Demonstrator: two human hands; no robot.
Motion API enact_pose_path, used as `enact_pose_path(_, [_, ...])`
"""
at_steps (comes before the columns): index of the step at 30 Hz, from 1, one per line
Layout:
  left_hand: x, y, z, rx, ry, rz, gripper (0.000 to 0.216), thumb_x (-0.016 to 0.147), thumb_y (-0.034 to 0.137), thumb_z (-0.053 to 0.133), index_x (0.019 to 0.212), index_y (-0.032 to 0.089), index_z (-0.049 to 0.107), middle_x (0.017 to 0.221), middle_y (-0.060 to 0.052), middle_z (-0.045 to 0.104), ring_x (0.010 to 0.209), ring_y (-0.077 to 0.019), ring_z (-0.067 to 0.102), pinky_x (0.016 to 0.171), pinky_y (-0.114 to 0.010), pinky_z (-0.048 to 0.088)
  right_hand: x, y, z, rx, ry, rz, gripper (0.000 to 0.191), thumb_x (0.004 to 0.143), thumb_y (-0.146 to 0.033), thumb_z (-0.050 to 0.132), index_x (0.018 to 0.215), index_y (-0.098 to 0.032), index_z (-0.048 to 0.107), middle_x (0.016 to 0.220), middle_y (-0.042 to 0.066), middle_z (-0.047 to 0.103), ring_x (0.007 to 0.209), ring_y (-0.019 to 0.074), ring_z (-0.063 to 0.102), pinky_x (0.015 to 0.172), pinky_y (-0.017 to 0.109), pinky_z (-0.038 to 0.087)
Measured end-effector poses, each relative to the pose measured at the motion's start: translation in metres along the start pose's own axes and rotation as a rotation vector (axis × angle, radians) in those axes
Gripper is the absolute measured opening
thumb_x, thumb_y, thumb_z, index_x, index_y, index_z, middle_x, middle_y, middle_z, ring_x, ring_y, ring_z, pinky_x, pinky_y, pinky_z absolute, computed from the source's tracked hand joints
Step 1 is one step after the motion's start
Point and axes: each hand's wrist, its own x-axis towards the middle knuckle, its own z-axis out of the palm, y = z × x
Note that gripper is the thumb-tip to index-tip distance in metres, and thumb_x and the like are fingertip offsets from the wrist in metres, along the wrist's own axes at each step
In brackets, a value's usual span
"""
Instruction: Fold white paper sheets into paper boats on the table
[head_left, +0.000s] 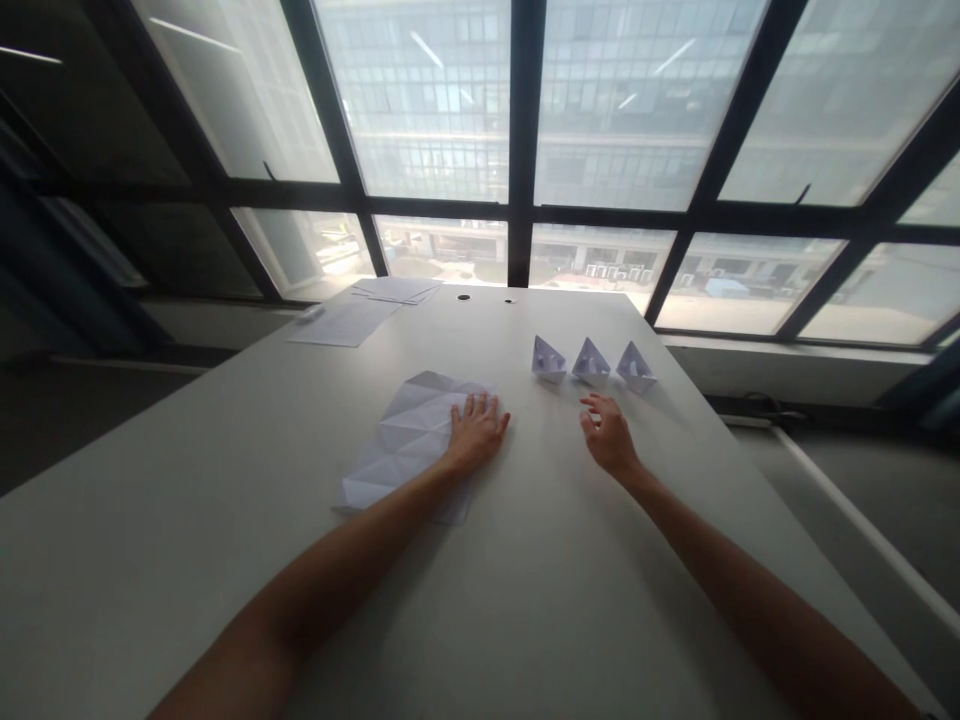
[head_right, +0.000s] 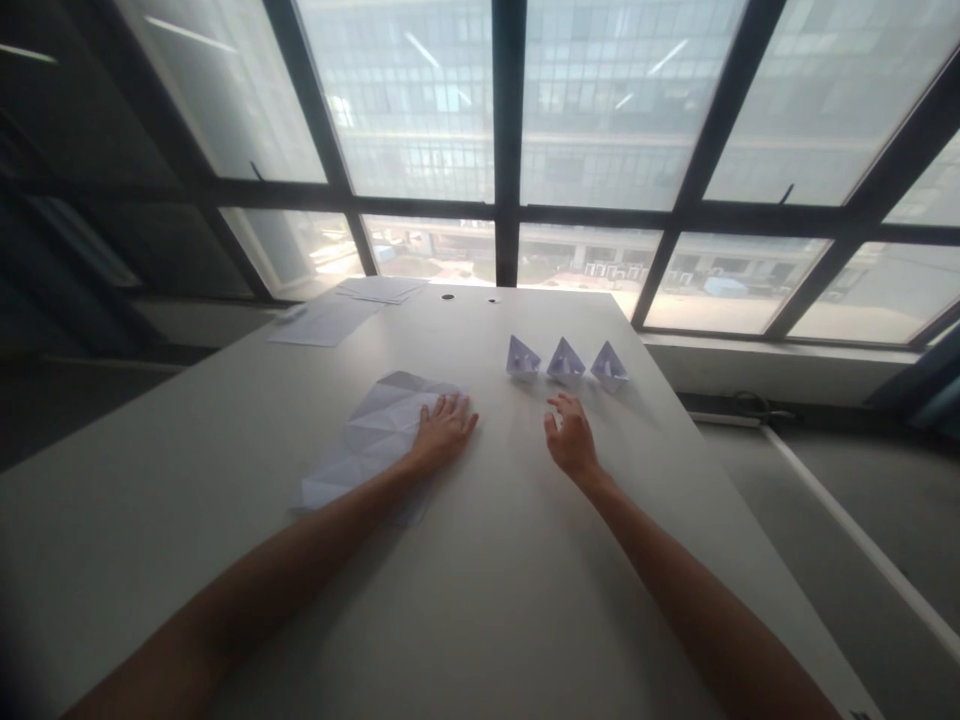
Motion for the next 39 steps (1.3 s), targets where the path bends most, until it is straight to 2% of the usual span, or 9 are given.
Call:
enact_pose_path(4, [0.003,0.001,0.002,-0.02,0.028,-0.02,0.06,0.099,0.053,0.026,0.149,0.021,0.035,0.158,-0.015,0.027,0.146,-0.0401,0.016,0.112,-0.066,0.008,0.03,-0.011,0.008,-0.066,-0.04,-0.065,0.042,0.088,-0.024,0.046,0.127,-0.015,0.059,0.14,0.016,0.05,0.084,0.0219,0.065,0.085,0.04,0.052])
enact_pose_path(8, [0.004,0.004,-0.002,-0.054,0.136,0.074,0.05,0.099,0.042,0.033,0.144,0.023,0.043,0.154,-0.011,0.037,0.145,-0.0329,0.023,0.116,-0.059,0.012,0.063,-0.015,0.026,-0.194,-0.081,-0.104,0.047,0.085,-0.015,0.051,0.132,-0.017,0.055,0.14,0.015,0.05,0.088,0.0222,0.065,0.088,0.04,0.05])
enact_pose_path(14, [0.001,0.012,-0.011,-0.259,0.258,0.253,0.041,0.098,0.028,0.039,0.136,0.018,0.05,0.138,-0.01,0.052,0.133,-0.0242,0.041,0.114,-0.042,0.03,0.085,-0.012,0.041,-0.289,-0.17,-0.115,0.03,0.083,-0.006,0.047,0.103,-0.013,0.069,0.104,0.013,0.067,0.096,0.0233,0.062,0.089,0.036,0.046])
enact_pose_path(20, [0.006,0.014,-0.008,-0.695,0.29,0.111,0.052,0.096,0.039,0.047,0.14,0.012,0.046,0.103,-0.008,0.059,0.082,-0.0161,0.059,0.077,-0.03,0.053,0.031,-0.028,0.031,-0.074,-0.065,-0.221,0.022,0.083,-0.011,0.049,0.091,-0.016,0.069,0.088,0.009,0.066,0.083,0.021,0.061,0.079,0.032,0.047])
enact_pose_path(23, [0.01,0.014,-0.01,-0.902,0.174,0.001,0.068,0.092,0.049,0.052,0.144,0.007,0.042,0.075,0.002,0.05,0.061,-0.0118,0.051,0.059,-0.025,0.048,-0.012,-0.043,0.024,0.055,-0.08,-0.216,0.02,0.085,-0.015,0.049,0.089,-0.018,0.068,0.083,0.006,0.064,0.076,0.0184,0.06,0.074,0.029,0.049])
enact_pose_path(26, [0.011,0.014,-0.011,-1.089,0.034,-0.004,0.066,0.089,0.044,0.056,0.143,0.009,0.045,0.065,0.007,0.042,0.049,-0.0078,0.042,0.047,-0.02,0.039,-0.043,-0.057,0.018,0.167,-0.153,-0.21,0.017,0.088,-0.02,0.05,0.085,-0.02,0.067,0.081,0.004,0.063,0.074,0.0167,0.06,0.072,0.028,0.049])
enact_pose_path(31, [0.002,0.023,-0.016,-1.097,0.064,0.078,0.036,0.086,0.027,0.049,0.112,0.011,0.068,0.06,0.005,0.047,0.047,-0.0073,0.038,0.047,-0.019,0.032,-0.053,-0.065,0.011,0.301,-0.257,-0.139,0.021,0.088,-0.033,0.059,0.076,-0.018,0.067,0.069,0.001,0.063,0.06,0.0133,0.056,0.057,0.023,0.044])
enact_pose_path(34, [-0.007,0.031,-0.023,-1.038,0.088,0.237,0.029,0.082,0.02,0.048,0.097,0.011,0.071,0.066,0.002,0.055,0.059,-0.0098,0.045,0.056,-0.019,0.037,-0.045,-0.063,0.009,0.318,-0.139,-0.036,0.036,0.09,-0.041,0.055,0.066,-0.017,0.065,0.056,0.0,0.059,0.051,0.0126,0.05,0.05,0.023,0.037])
enact_pose_path(39, [-0.02,0.038,-0.024,-0.914,0.049,0.349,0.045,0.08,0.017,0.048,0.119,0.011,0.067,0.063,0.005,0.051,0.057,-0.0091,0.039,0.054,-0.019,0.032,-0.041,-0.055,0.01,0.298,-0.014,-0.028,0.029,0.086,-0.04,0.062,0.076,-0.016,0.072,0.061,0.001,0.063,0.055,0.0135,0.051,0.051,0.024,0.037])
